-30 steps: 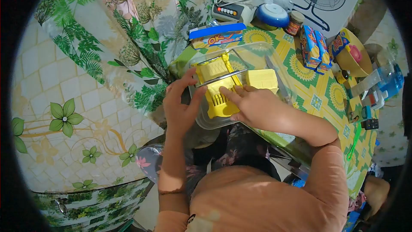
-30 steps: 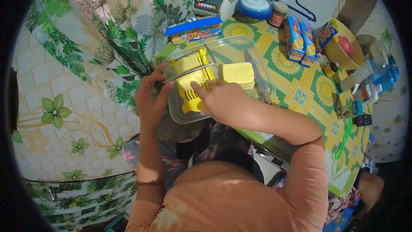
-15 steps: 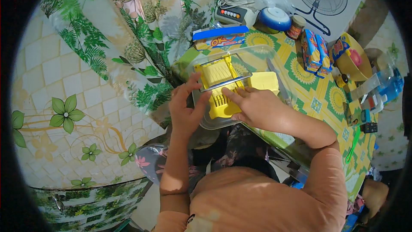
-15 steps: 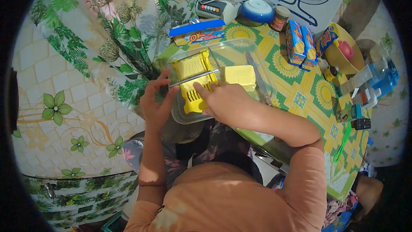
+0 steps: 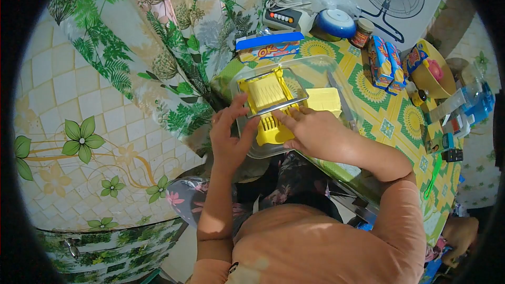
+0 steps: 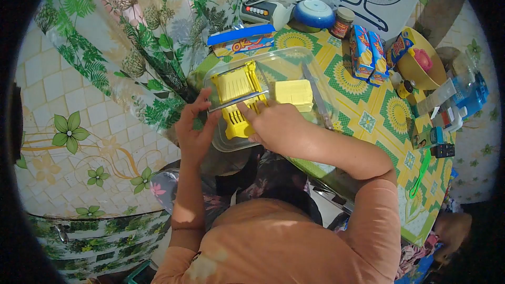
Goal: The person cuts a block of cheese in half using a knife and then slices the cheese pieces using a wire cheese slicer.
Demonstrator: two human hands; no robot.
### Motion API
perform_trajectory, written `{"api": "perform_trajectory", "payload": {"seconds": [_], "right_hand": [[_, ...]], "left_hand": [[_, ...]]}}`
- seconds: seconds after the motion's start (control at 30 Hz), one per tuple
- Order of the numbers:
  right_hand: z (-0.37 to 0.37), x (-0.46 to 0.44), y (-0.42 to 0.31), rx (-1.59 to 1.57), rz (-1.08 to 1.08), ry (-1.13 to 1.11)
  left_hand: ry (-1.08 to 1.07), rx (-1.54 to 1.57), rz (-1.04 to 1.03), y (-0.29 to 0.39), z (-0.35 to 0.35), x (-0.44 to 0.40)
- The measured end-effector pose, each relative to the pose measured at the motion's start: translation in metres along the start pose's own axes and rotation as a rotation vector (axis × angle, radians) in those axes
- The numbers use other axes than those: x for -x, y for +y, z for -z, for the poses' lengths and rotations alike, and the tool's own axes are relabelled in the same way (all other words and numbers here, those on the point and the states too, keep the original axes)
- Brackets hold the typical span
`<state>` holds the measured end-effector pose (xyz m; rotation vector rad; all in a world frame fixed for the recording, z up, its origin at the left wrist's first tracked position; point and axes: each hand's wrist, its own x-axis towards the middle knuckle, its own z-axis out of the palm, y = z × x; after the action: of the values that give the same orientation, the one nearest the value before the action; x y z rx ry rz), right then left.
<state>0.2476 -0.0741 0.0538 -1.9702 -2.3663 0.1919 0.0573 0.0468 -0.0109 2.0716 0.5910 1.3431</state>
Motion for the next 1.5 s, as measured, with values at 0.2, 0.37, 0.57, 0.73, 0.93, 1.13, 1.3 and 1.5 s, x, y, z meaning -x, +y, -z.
{"api": "perform_trajectory", "payload": {"seconds": [0.2, 0.37, 0.57, 0.73, 0.93, 1.13, 1.3, 1.5], "right_hand": [[0.002, 0.000, -0.002, 0.008, -0.003, -0.020], [0.004, -0.001, -0.004, 0.020, -0.013, -0.034], [0.005, 0.001, -0.005, 0.018, 0.004, -0.020], [0.001, 0.001, -0.003, 0.020, 0.019, 0.008], [-0.005, 0.002, -0.001, 0.016, 0.051, 0.100], [-0.003, 0.002, -0.003, 0.026, 0.043, 0.069], [-0.002, 0.001, -0.004, 0.021, 0.002, -0.012], [-0.010, 0.002, -0.001, 0.031, 0.070, 0.122]], "left_hand": [[-0.016, 0.009, 0.005, -0.002, 0.000, 0.005], [-0.017, 0.011, 0.002, -0.005, -0.001, 0.012], [-0.014, 0.022, 0.002, -0.005, -0.002, 0.015], [-0.052, -0.077, -0.043, 0.001, 0.001, 0.016], [-0.036, -0.096, -0.047, -0.003, -0.001, 0.021], [-0.028, -0.115, -0.052, -0.003, -0.002, 0.024], [-0.031, -0.147, -0.049, -0.003, -0.002, 0.026], [-0.016, -0.152, -0.066, -0.003, -0.003, 0.028]]}}
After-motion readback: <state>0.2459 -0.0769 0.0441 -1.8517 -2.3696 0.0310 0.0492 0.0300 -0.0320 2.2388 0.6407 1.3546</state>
